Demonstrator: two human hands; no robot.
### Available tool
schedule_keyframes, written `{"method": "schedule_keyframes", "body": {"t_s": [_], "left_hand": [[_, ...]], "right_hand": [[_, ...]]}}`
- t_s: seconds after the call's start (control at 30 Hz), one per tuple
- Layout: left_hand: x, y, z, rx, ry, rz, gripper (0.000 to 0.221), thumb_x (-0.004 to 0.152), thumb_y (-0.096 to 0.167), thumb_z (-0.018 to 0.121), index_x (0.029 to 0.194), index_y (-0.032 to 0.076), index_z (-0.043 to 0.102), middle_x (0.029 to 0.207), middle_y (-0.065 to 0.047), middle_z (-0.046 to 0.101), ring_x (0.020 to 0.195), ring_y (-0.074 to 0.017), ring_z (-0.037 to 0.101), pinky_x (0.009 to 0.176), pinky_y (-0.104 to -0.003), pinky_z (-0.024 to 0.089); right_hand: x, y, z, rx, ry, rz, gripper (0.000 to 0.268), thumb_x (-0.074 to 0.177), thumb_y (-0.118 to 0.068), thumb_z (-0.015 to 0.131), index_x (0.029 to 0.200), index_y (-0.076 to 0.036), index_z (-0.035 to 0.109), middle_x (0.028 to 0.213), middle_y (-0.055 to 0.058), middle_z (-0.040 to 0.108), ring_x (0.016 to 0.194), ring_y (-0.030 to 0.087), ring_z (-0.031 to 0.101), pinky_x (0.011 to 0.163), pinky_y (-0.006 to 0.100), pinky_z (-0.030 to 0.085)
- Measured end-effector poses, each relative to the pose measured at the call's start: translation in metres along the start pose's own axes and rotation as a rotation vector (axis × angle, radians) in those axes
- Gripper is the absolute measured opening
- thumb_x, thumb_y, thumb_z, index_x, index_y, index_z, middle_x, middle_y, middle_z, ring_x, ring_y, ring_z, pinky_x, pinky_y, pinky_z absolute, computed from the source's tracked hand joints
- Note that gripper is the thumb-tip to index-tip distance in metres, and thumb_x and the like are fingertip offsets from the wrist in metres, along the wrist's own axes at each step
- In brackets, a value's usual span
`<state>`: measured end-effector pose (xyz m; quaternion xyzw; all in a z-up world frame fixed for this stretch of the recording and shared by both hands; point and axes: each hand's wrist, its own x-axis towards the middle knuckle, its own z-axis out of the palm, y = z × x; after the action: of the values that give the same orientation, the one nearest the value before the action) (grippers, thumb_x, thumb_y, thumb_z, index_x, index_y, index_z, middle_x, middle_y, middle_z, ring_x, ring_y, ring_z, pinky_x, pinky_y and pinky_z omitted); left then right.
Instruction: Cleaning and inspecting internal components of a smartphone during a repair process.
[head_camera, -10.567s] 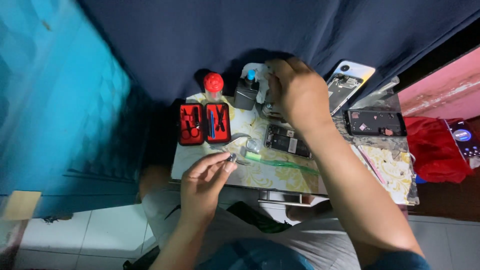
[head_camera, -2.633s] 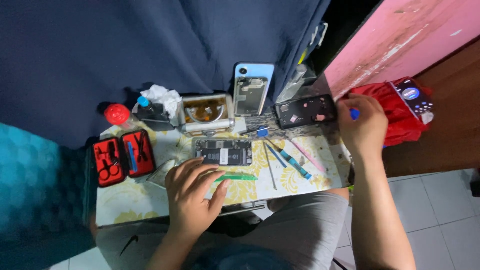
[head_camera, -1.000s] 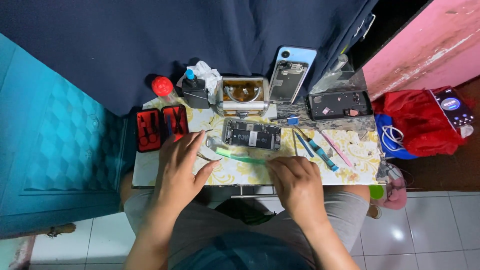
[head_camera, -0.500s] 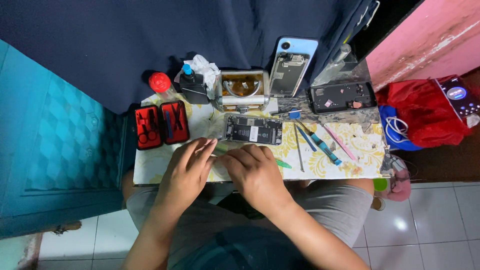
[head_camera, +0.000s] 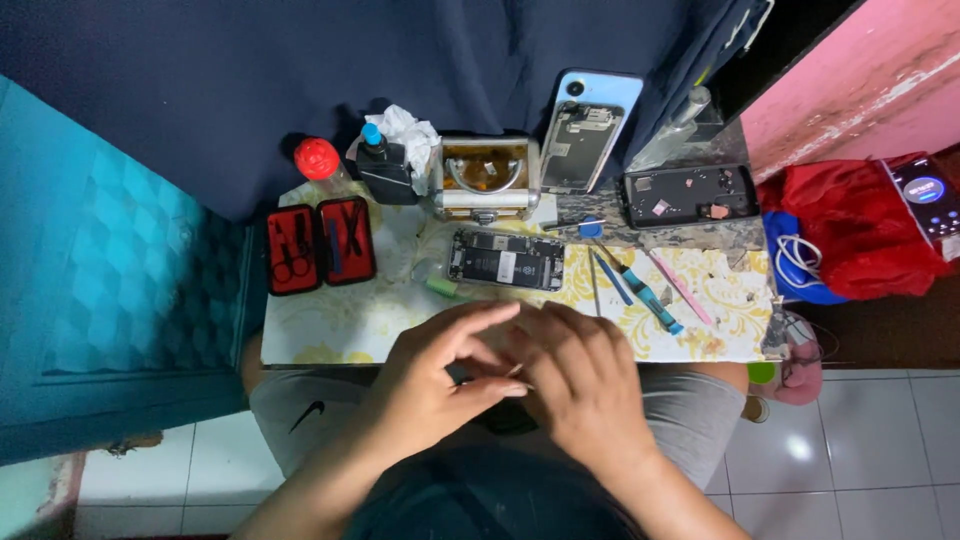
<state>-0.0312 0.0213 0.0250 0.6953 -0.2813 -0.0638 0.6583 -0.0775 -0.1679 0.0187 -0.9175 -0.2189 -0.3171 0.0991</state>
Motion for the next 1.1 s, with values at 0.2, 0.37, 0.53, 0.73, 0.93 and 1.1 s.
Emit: {"method": "schedule_keyframes", "body": {"t_s": [0.2,0.37,0.53,0.73,0.93,1.1], "left_hand": [[0.042,0.010,-0.019,0.814,0.215,-0.113,0.059,0.093,0.047,0.071,0.131,0.002,0.064,0.102,-0.022,0.074,0.084,-0.0339,0.073,0.078,-0.043,0.056],[0.053,0.006,-0.006,1.103,0.142,-0.340,0.067,0.088,0.050,0.071,0.138,0.007,0.060,0.099,-0.022,0.075,0.099,-0.0397,0.070,0.088,-0.051,0.046],[0.056,0.020,0.003,1.011,0.044,-0.501,0.071,0.090,0.046,0.070,0.147,0.009,0.053,0.118,-0.020,0.073,0.117,-0.0363,0.064,0.098,-0.047,0.039],[0.052,0.017,0.001,0.804,0.283,-0.305,0.064,0.087,0.034,0.076,0.139,0.001,0.060,0.114,-0.027,0.071,0.110,-0.0433,0.066,0.100,-0.052,0.042],[0.048,0.001,0.004,0.755,0.469,-0.054,0.053,0.083,0.012,0.079,0.133,0.002,0.064,0.106,-0.026,0.070,0.099,-0.0448,0.069,0.084,-0.051,0.055],[0.046,-0.002,-0.008,0.273,0.140,-0.694,0.079,0.070,0.028,0.085,0.145,0.024,0.060,0.112,-0.015,0.075,0.108,-0.0346,0.071,0.085,-0.042,0.055]], "right_hand": [[0.011,0.055,0.001,0.123,-0.303,0.470,0.016,0.083,-0.024,0.071,0.091,-0.010,0.070,0.077,0.011,0.070,0.077,0.041,0.072,0.066,0.051,0.054],[0.053,0.054,-0.003,0.311,-0.546,0.861,0.035,0.093,-0.040,0.056,0.092,-0.007,0.069,0.072,0.020,0.069,0.080,0.050,0.071,0.069,0.058,0.052],[0.063,0.061,-0.001,0.372,-0.594,0.989,0.031,0.088,-0.043,0.058,0.095,-0.015,0.072,0.072,0.018,0.068,0.084,0.047,0.071,0.075,0.055,0.054],[0.051,0.060,0.002,0.621,-0.462,1.207,0.031,0.088,-0.032,0.059,0.106,-0.018,0.079,0.093,0.021,0.077,0.105,0.044,0.071,0.095,0.053,0.052],[0.048,0.054,0.002,0.816,-0.293,1.322,0.032,0.094,-0.032,0.059,0.112,-0.012,0.076,0.109,0.022,0.078,0.114,0.038,0.069,0.103,0.049,0.047],[0.017,0.082,0.027,1.387,0.023,1.127,0.037,0.092,0.001,0.057,0.127,-0.004,0.047,0.124,0.027,0.074,0.104,0.024,0.070,0.076,0.030,0.050]]}}
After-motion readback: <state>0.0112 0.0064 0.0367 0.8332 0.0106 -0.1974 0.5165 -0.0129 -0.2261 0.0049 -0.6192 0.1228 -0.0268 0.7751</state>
